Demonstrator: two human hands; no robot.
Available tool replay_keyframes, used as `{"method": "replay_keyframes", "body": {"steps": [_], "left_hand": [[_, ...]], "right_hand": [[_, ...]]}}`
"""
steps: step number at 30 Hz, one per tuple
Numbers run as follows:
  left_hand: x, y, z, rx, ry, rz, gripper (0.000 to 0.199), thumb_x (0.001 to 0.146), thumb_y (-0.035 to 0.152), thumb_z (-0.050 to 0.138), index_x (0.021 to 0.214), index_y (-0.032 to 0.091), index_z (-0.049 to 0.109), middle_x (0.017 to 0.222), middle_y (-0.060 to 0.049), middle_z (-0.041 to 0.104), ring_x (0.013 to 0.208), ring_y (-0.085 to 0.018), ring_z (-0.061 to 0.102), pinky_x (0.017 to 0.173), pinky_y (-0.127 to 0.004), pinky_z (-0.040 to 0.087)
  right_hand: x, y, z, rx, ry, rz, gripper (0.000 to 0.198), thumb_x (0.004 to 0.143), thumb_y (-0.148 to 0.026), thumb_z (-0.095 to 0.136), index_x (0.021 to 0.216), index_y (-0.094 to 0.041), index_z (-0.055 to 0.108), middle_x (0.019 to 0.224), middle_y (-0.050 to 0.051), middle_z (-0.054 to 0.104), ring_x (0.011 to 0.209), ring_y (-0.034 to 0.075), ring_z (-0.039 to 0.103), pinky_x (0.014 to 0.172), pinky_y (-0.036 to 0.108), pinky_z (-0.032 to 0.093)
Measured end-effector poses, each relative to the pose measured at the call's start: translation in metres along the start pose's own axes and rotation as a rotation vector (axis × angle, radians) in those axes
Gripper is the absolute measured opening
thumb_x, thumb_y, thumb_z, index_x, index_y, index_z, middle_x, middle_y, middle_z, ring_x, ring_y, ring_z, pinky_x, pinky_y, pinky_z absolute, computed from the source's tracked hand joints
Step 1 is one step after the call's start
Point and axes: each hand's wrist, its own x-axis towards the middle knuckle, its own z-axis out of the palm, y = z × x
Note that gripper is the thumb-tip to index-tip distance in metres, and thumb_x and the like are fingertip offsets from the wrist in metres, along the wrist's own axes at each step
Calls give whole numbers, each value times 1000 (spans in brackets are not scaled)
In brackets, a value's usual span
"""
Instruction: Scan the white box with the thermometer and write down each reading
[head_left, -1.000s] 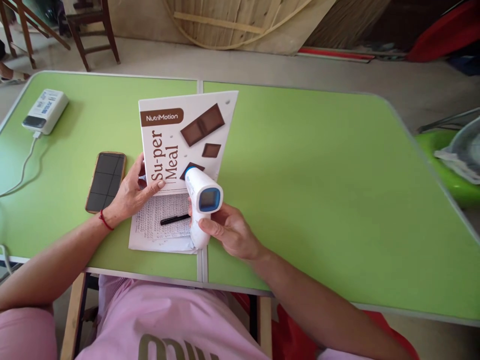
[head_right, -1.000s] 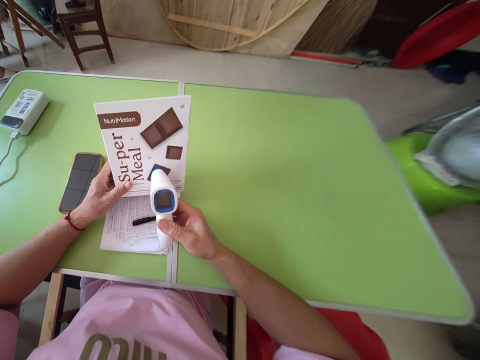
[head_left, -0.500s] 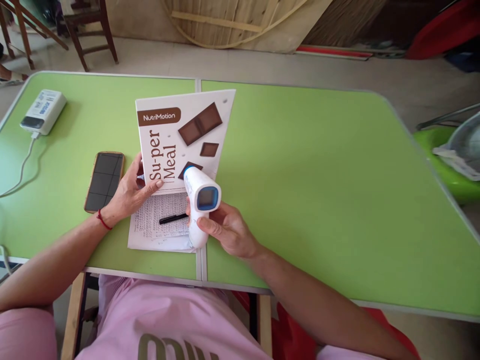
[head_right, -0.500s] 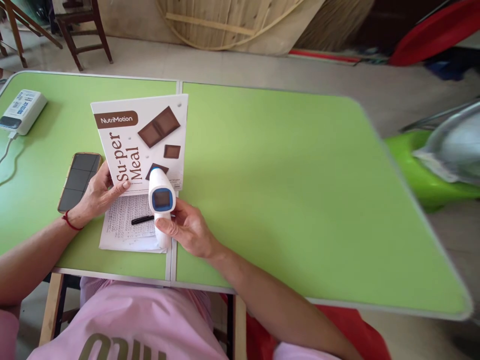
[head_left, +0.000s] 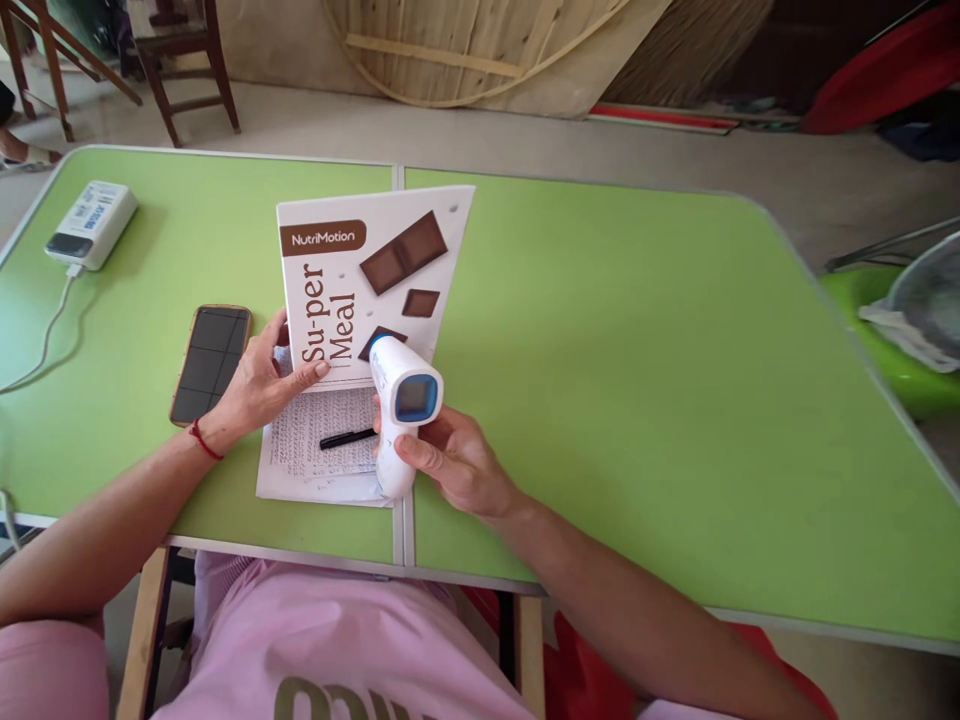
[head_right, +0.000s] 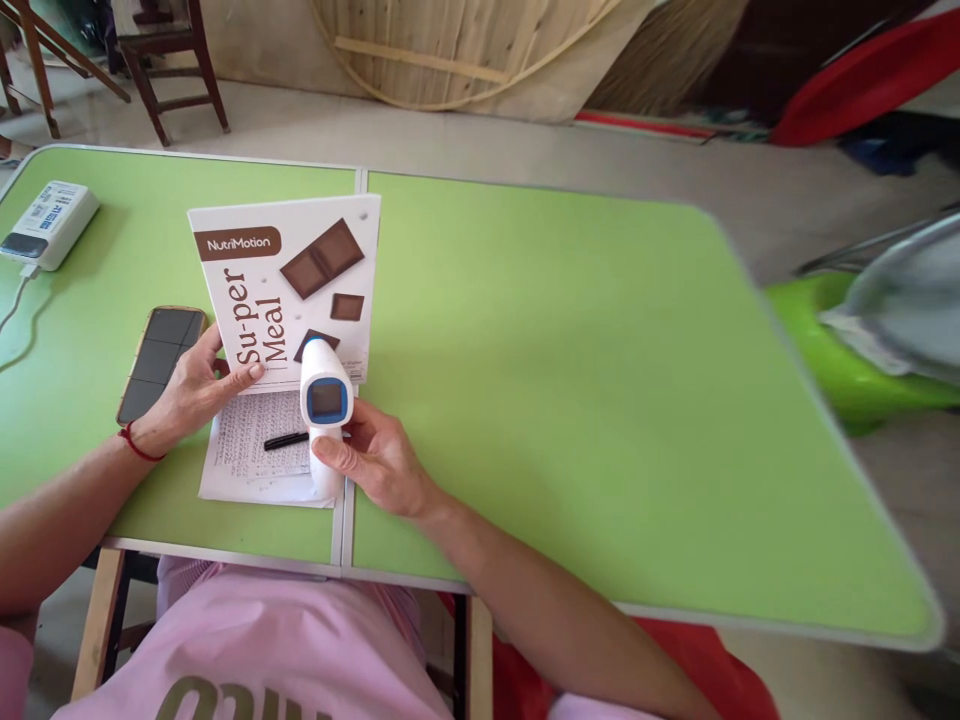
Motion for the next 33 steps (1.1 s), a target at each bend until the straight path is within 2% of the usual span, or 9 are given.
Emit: {"method": "replay_keyframes", "body": {"steps": [3, 9, 14, 17, 19, 22, 25, 27, 33], "left_hand": [[1, -1, -2, 10, -19, 15, 53, 80, 58, 71, 116, 22, 58, 95, -6, 67, 70, -17, 59, 55, -30, 51], [1, -1, -2, -71, -32, -89, 58, 75, 59, 76, 114, 20, 56, 103, -8, 65, 64, -13, 57, 49, -26, 48], [-1, -7, 3, -146, -1, -135, 61, 76, 56, 77, 120, 21, 53, 110, -11, 62, 56, -9, 53, 42, -25, 45], [-3, -11, 6, -147, 21, -106, 63, 77, 55, 76, 123, 20, 51, 116, -12, 60, 66, -13, 59, 50, -27, 51], [-3, -13, 6, -150, 44, -73, 64, 77, 56, 75, 124, 20, 49, 120, -13, 59, 83, -19, 63, 60, -30, 55], [-2, -16, 4, -148, 89, -35, 68, 78, 57, 73, 129, 22, 45, 125, -13, 56, 96, -24, 64, 68, -33, 57], [0, -20, 1, -104, 131, -1, 74, 79, 57, 72, 136, 25, 38, 132, -14, 51, 94, -23, 63, 67, -33, 56], [1, -23, -1, -20, 156, 34, 74, 80, 57, 72, 137, 26, 38, 133, -14, 48, 95, -23, 61, 66, -32, 55], [1, -30, -5, 192, 127, 85, 63, 86, 58, 62, 135, 24, 41, 130, -14, 47, 98, -25, 55, 77, -40, 52]], "right_hand": [[1, 1, -1, 14, 11, -11, 47, 70, -58, 76, 90, -19, 61, 78, 3, 60, 71, 16, 57, 65, 31, 52], [4, -3, -4, 9, 52, -61, 43, 68, -55, 78, 89, -20, 62, 76, 2, 61, 68, 15, 57, 60, 29, 50], [1, -8, -15, -129, 109, -110, 42, 69, -57, 75, 86, -20, 64, 73, 2, 63, 61, 14, 56, 54, 28, 48], [-2, -10, -35, -349, 189, -253, 38, 73, -48, 74, 98, -21, 67, 88, 6, 70, 72, 19, 63, 63, 33, 54], [-3, -10, -52, -578, 253, -412, 44, 72, -40, 75, 111, -21, 65, 102, 9, 70, 86, 24, 67, 74, 40, 57], [0, -9, -78, -962, 307, -547, 47, 75, -30, 71, 120, -20, 62, 112, 13, 68, 101, 29, 64, 85, 48, 55], [6, -3, -93, -1253, 340, -541, 46, 78, -27, 67, 123, -19, 60, 110, 14, 68, 100, 30, 63, 87, 51, 52], [11, 4, -96, -1373, 336, -521, 45, 79, -27, 65, 123, -19, 59, 106, 13, 68, 96, 29, 63, 87, 51, 50], [21, 20, -93, -1462, 319, -533, 39, 83, -27, 59, 121, -16, 61, 104, 14, 70, 94, 29, 62, 89, 52, 46]]}}
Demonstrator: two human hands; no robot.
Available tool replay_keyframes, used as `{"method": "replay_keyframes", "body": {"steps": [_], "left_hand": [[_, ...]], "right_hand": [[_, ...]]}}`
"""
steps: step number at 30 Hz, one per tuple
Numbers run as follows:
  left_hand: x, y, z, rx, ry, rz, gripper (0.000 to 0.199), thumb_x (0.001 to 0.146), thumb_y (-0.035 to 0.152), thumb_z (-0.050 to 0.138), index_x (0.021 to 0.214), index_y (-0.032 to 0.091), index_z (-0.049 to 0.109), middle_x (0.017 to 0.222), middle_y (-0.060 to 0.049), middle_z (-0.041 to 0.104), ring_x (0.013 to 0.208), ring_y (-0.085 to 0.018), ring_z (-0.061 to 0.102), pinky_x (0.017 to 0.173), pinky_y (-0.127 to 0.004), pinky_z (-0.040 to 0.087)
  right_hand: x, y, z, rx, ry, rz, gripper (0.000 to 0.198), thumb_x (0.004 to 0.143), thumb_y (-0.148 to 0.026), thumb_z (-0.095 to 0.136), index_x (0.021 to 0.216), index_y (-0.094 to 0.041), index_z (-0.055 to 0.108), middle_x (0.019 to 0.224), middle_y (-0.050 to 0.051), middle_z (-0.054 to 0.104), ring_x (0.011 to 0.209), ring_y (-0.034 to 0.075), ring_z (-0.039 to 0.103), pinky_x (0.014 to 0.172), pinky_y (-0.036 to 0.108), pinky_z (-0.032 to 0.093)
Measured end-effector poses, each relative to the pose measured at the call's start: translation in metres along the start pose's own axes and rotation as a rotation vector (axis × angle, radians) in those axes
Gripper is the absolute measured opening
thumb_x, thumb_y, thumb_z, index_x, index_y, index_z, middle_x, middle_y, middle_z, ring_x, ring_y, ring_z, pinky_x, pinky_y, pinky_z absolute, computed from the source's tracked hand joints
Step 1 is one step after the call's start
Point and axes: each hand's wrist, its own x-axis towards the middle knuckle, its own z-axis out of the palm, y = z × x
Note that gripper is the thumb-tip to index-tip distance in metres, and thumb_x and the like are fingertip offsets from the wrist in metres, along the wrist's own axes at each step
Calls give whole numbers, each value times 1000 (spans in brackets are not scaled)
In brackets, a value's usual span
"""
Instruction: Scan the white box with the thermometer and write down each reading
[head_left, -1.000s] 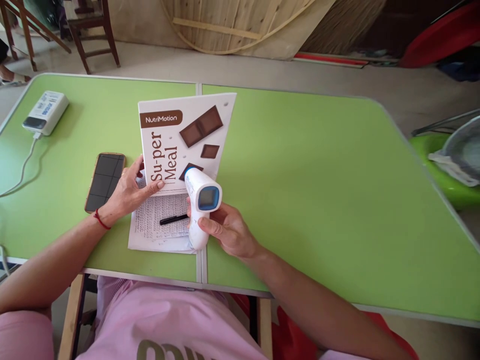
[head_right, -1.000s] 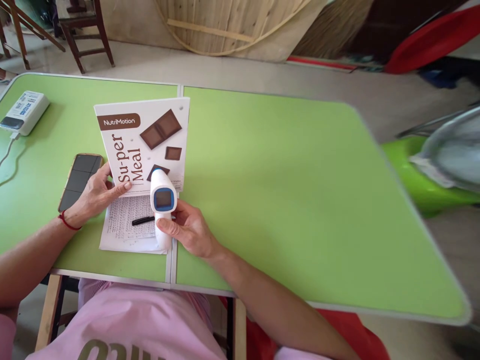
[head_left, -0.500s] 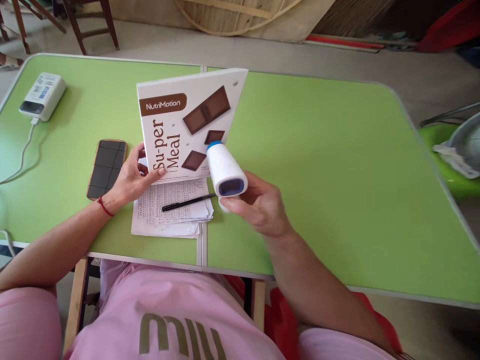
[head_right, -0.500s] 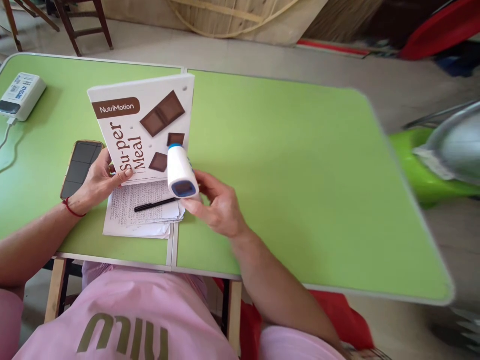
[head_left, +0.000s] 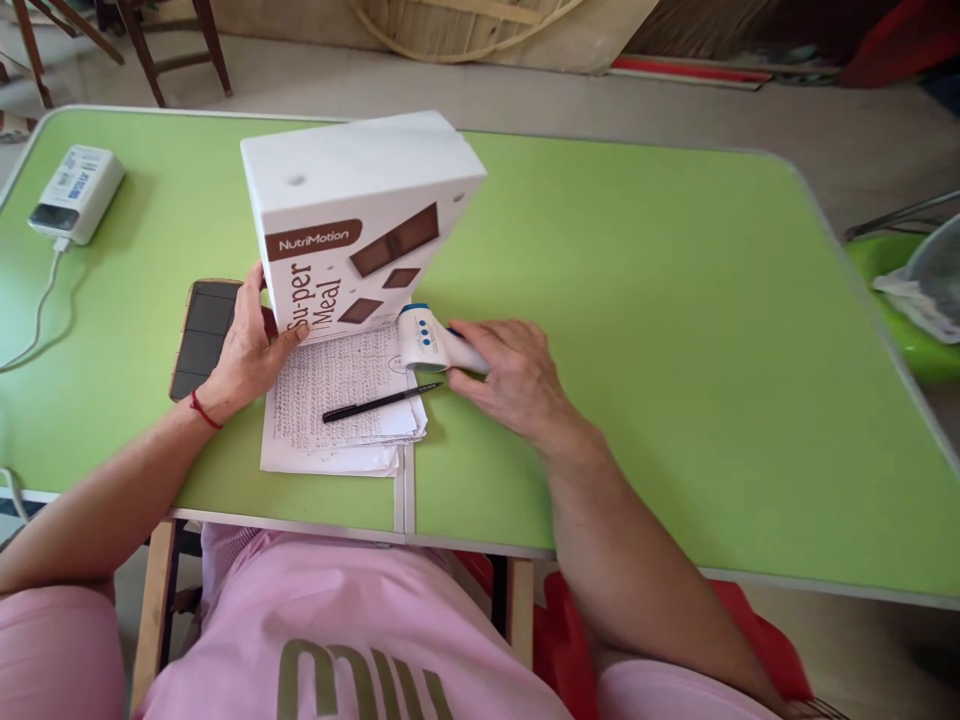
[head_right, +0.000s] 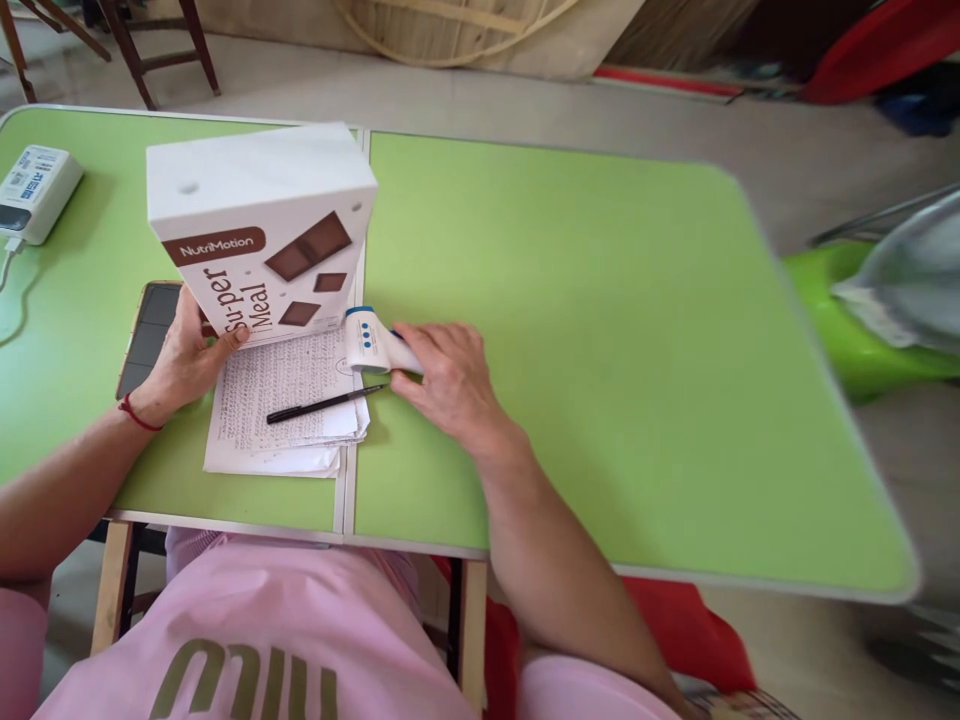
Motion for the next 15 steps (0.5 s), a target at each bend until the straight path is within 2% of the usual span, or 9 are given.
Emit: {"method": "replay_keyframes", "body": {"steps": [3, 7, 10, 13, 15], "left_hand": [[1, -1, -2, 34, 12, 68, 54, 90, 61, 54, 129, 24, 45, 124, -13, 50, 102, -27, 52, 80, -41, 49], [1, 7, -2, 29, 112, 32, 62, 83, 64, 64, 126, 26, 41, 121, -12, 46, 97, -23, 51, 66, -31, 46], [-1, 22, -2, -9, 269, 45, 56, 82, 61, 67, 117, 27, 39, 106, -7, 45, 83, -18, 50, 63, -29, 44], [-4, 39, -4, -88, 333, 188, 34, 88, 47, 65, 102, 28, 41, 86, 0, 44, 61, -12, 42, 57, -29, 39], [-7, 47, -6, -44, 211, 344, 22, 89, 34, 66, 94, 26, 47, 70, 4, 43, 53, -10, 39, 53, -27, 35]], "right_hand": [[1, 0, 2, 25, -7, 22, 39, 85, -26, 58, 123, -18, 60, 109, 14, 69, 98, 30, 62, 94, 55, 44], [4, -5, -6, 81, 45, 53, 39, 83, -21, 58, 122, -18, 62, 114, 15, 66, 106, 32, 59, 92, 57, 45], [4, -18, -15, 204, 67, 10, 23, 87, -23, 58, 106, -24, 71, 93, 9, 69, 84, 26, 63, 76, 47, 52], [2, -37, -21, 290, -64, -125, 17, 91, -28, 57, 95, -24, 73, 77, 6, 68, 69, 21, 60, 64, 39, 50], [0, -47, -20, 227, -134, -176, 21, 93, -28, 55, 95, -18, 73, 76, 8, 68, 70, 22, 59, 63, 38, 47]]}}
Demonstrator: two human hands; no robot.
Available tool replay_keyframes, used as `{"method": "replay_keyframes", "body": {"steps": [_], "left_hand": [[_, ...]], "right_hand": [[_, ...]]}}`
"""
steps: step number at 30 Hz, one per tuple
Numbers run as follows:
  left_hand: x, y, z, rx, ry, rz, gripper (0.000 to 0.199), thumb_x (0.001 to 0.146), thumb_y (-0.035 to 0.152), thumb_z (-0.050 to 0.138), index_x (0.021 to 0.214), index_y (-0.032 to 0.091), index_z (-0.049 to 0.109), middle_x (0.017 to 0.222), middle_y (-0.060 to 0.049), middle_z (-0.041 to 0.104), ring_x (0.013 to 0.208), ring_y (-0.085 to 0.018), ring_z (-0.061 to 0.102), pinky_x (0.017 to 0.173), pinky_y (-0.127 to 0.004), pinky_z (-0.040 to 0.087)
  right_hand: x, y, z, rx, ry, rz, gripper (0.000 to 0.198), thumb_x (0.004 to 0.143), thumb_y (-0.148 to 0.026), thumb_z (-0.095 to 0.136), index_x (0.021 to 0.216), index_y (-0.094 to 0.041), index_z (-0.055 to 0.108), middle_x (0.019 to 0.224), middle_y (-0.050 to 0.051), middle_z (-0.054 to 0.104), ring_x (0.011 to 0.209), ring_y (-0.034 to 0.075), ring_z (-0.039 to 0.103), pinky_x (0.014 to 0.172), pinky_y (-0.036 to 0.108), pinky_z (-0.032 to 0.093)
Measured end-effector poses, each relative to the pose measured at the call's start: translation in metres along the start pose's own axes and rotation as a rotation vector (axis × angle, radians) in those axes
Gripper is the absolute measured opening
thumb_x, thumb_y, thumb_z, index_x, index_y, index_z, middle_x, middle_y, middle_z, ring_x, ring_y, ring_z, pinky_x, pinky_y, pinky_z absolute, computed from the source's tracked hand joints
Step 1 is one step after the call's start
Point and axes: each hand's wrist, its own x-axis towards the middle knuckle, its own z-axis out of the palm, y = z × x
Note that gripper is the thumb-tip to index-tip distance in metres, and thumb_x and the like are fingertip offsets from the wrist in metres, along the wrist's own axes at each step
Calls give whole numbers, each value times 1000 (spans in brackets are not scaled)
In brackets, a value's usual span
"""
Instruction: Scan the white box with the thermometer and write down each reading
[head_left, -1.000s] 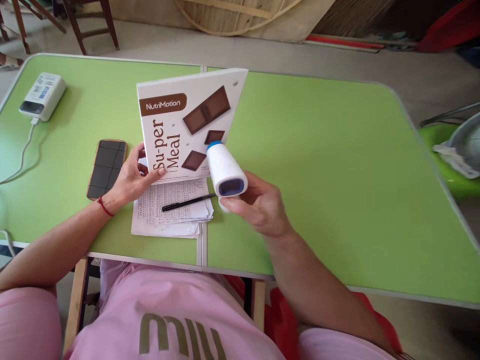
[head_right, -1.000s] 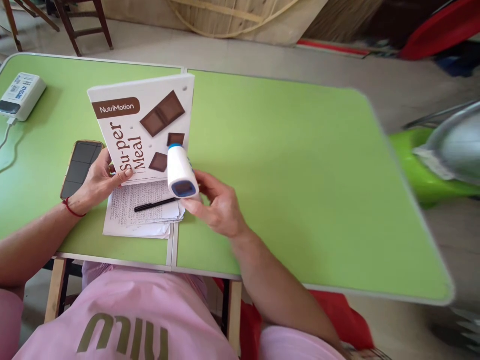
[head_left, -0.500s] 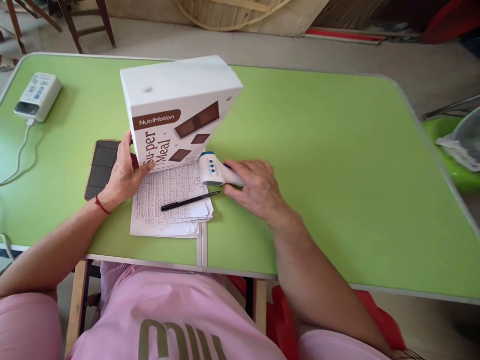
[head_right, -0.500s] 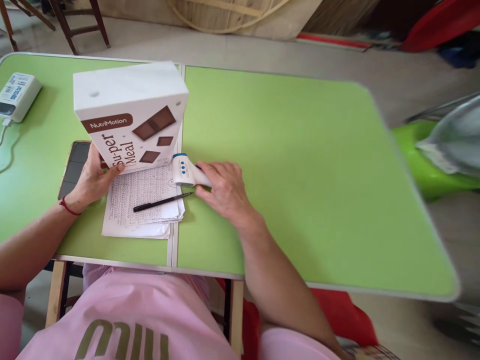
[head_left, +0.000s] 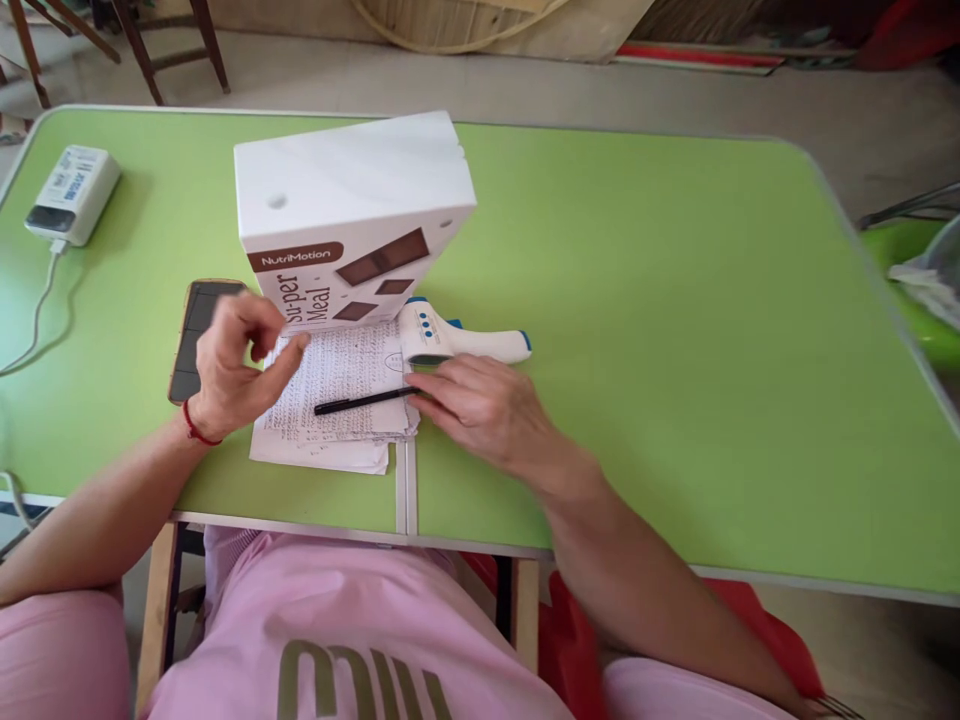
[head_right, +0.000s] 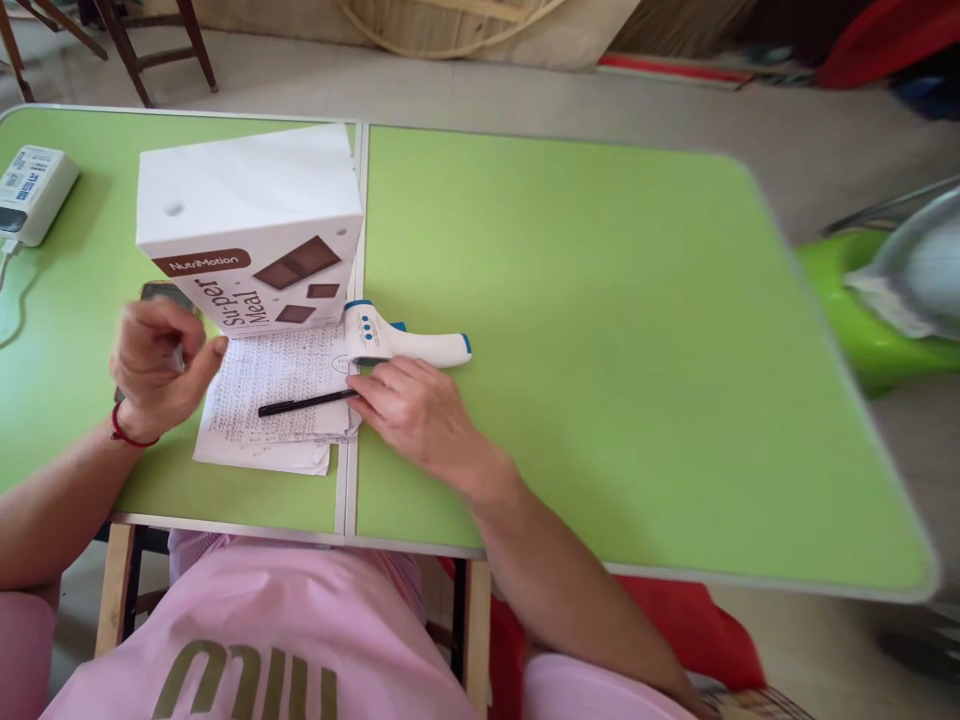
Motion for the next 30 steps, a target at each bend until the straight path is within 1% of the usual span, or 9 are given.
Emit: {"method": "replay_keyframes", "body": {"steps": [4, 6, 8, 11, 14, 19, 24, 27, 30], "left_hand": [[0, 4, -3, 30, -285, 308, 17, 87, 25, 70, 92, 21, 54, 61, 5, 47, 48, -8, 41, 45, -23, 30], [0, 3, -3, 10, -351, 382, 19, 86, 27, 71, 90, 19, 55, 61, 3, 50, 47, -9, 43, 43, -24, 30], [0, 2, -2, -5, -450, 406, 19, 86, 32, 70, 89, 18, 57, 65, 1, 56, 51, -11, 49, 46, -25, 35], [-5, 1, 4, -18, -702, 421, 28, 89, 44, 65, 101, 19, 63, 94, -9, 68, 82, -23, 64, 69, -34, 50], [-15, 0, 12, -2, -913, 411, 50, 89, 52, 62, 124, 16, 58, 133, -17, 57, 122, -36, 51, 100, -51, 44], [-29, 3, 21, 152, -961, 339, 50, 95, 44, 54, 132, 10, 52, 145, -18, 45, 132, -35, 40, 111, -55, 33], [-27, 13, 18, 245, -927, 370, 53, 91, 43, 63, 130, 8, 54, 140, -17, 51, 125, -33, 45, 108, -52, 37], [-23, 20, 15, 331, -932, 416, 51, 87, 40, 70, 124, 7, 57, 136, -13, 56, 111, -29, 55, 94, -45, 47], [-21, 26, 14, 404, -939, 436, 50, 83, 39, 74, 119, 7, 59, 134, -12, 58, 102, -26, 58, 78, -39, 50]], "right_hand": [[1, -4, 4, -41, -42, 2, 23, 94, -23, 51, 85, -15, 71, 73, 10, 65, 70, 22, 57, 62, 37, 45], [1, 0, 2, 38, 31, 52, 20, 92, -22, 53, 80, -18, 68, 69, 7, 63, 64, 19, 56, 56, 34, 44], [0, 3, -3, 165, 186, 143, 11, 88, -22, 58, 80, -20, 65, 65, 3, 61, 56, 16, 53, 50, 31, 42], [-1, 3, -9, 425, 457, 324, 5, 80, -21, 65, 81, -22, 61, 64, 0, 60, 52, 13, 52, 47, 29, 43], [1, -4, -7, 693, 508, 408, 9, 76, -20, 66, 79, -22, 58, 64, -1, 61, 52, 13, 54, 46, 27, 44], [9, -20, 14, 830, 355, 422, 4, 73, -18, 60, 76, -20, 58, 60, -3, 59, 50, 11, 53, 44, 23, 42], [11, -25, 32, 686, 387, 390, 6, 73, -17, 60, 75, -20, 55, 57, -6, 55, 44, 8, 45, 41, 21, 36], [10, -22, 36, 560, 415, 315, 7, 74, -17, 60, 72, -21, 55, 56, -6, 54, 46, 9, 46, 44, 22, 37], [11, -20, 37, 496, 414, 251, 11, 79, -19, 58, 70, -21, 53, 55, -5, 52, 48, 9, 46, 47, 23, 38]]}}
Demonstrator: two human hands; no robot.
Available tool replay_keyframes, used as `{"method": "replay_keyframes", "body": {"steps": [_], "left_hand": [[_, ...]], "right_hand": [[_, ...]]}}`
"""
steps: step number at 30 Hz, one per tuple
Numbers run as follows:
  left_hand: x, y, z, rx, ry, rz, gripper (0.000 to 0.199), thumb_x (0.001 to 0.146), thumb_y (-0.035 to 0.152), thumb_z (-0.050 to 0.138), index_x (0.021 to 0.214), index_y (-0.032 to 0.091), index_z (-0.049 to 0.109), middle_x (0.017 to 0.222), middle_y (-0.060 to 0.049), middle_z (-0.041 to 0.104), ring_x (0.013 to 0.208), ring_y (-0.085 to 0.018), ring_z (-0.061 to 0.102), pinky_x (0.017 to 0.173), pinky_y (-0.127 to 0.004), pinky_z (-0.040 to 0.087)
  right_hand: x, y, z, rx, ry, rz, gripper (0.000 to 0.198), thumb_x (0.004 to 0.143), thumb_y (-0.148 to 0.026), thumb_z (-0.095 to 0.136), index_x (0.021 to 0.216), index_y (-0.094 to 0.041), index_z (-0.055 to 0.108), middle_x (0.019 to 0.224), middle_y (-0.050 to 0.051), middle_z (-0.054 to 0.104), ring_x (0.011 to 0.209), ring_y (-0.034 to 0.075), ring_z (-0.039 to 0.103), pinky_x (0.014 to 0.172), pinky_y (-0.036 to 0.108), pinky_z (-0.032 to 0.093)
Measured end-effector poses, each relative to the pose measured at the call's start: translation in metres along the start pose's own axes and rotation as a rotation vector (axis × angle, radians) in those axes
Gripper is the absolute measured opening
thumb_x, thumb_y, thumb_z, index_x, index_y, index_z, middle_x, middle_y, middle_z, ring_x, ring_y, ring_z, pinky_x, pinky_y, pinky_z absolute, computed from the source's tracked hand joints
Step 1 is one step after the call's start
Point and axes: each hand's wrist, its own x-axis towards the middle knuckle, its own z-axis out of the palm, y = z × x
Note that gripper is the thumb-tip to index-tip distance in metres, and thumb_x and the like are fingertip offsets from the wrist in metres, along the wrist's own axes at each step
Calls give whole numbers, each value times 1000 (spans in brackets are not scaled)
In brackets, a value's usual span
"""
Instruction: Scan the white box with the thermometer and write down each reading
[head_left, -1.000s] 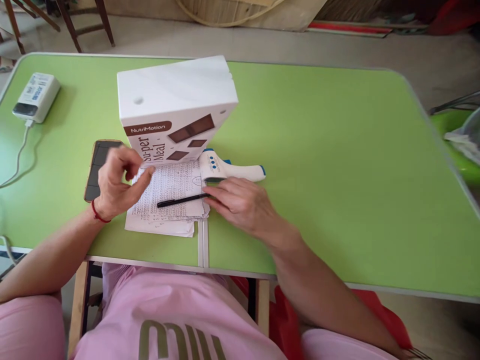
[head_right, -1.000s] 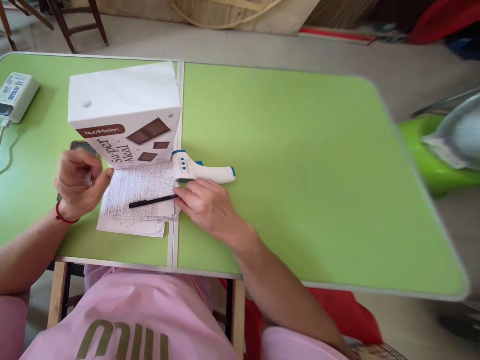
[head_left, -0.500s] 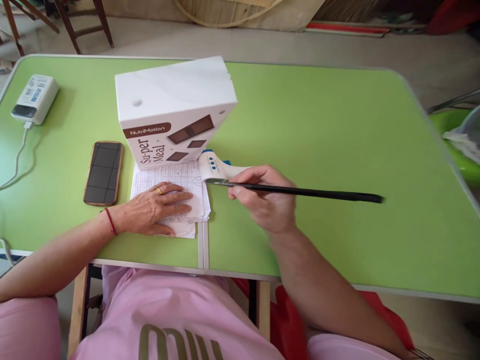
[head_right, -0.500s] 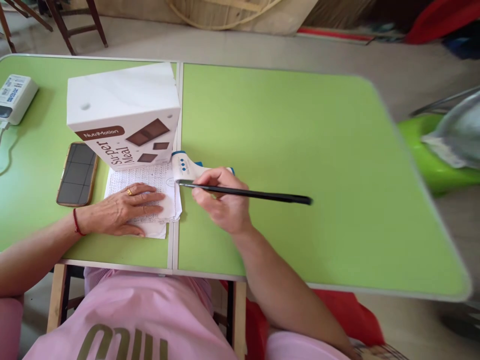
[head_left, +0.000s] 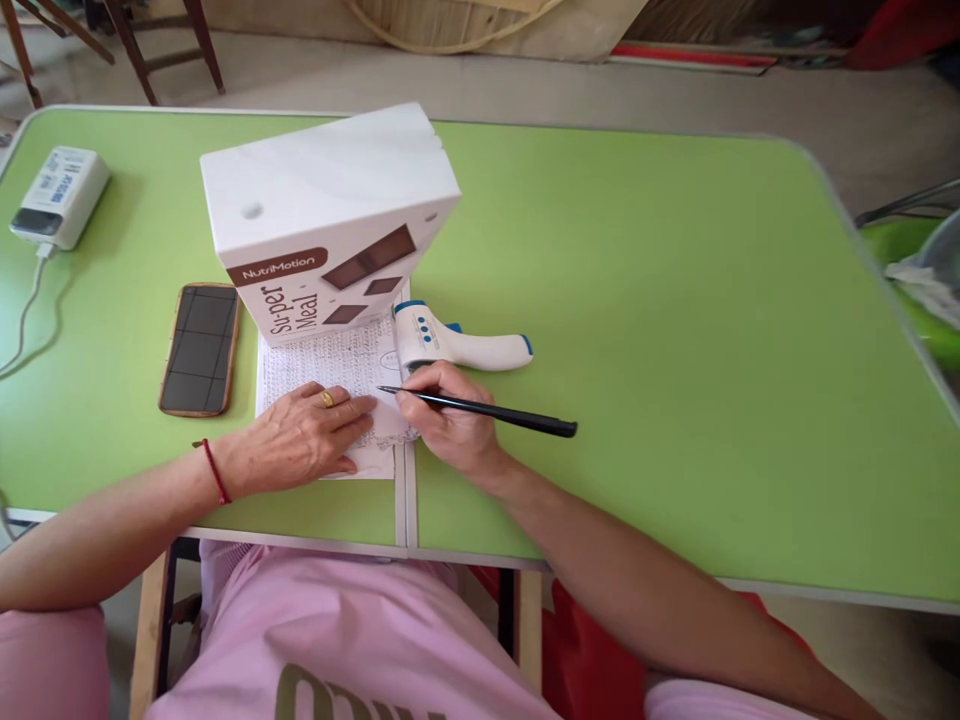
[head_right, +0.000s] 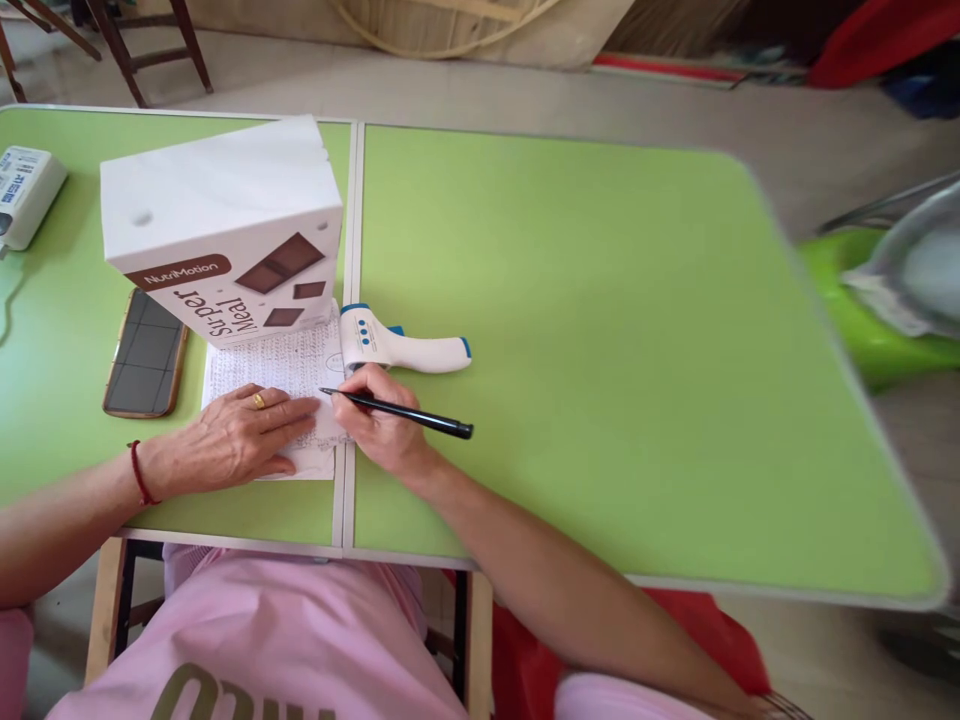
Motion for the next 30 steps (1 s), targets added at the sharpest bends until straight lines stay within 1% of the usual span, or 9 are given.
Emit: {"method": "replay_keyframes", "body": {"steps": [3, 13, 17, 22, 30], "left_hand": [[1, 2, -1, 19, 4, -7, 50, 82, 40, 76, 117, 7, 61, 134, -11, 58, 102, -25, 58, 77, -38, 49], [2, 1, 0, 6, -14, -20, 47, 85, 42, 72, 117, 9, 61, 134, -10, 57, 103, -24, 56, 76, -37, 47], [2, 2, 0, 6, -17, -22, 48, 84, 42, 73, 117, 10, 60, 134, -9, 57, 102, -23, 56, 76, -37, 47], [2, 1, 0, -2, 10, -26, 53, 79, 42, 78, 116, 9, 61, 133, -8, 59, 102, -24, 57, 75, -38, 46], [2, 1, 0, -7, 10, -28, 54, 79, 42, 78, 117, 9, 60, 134, -8, 59, 102, -24, 57, 76, -37, 46]], "right_hand": [[0, 1, 1, -14, -14, -22, 13, 83, -21, 57, 70, -21, 52, 55, -6, 51, 48, 9, 45, 48, 23, 38], [0, 0, 0, -47, -57, -27, 12, 83, -20, 57, 72, -21, 52, 56, -6, 50, 48, 9, 44, 47, 22, 37], [1, -1, 0, -60, -78, -39, 12, 83, -20, 57, 72, -21, 52, 56, -6, 51, 48, 8, 45, 47, 22, 37], [0, -2, 1, -78, -75, -27, 13, 83, -21, 56, 72, -21, 51, 56, -5, 50, 49, 9, 45, 48, 23, 38], [1, -2, 1, -70, -73, -10, 13, 81, -21, 56, 69, -21, 50, 54, -6, 49, 48, 9, 44, 47, 23, 37]]}}
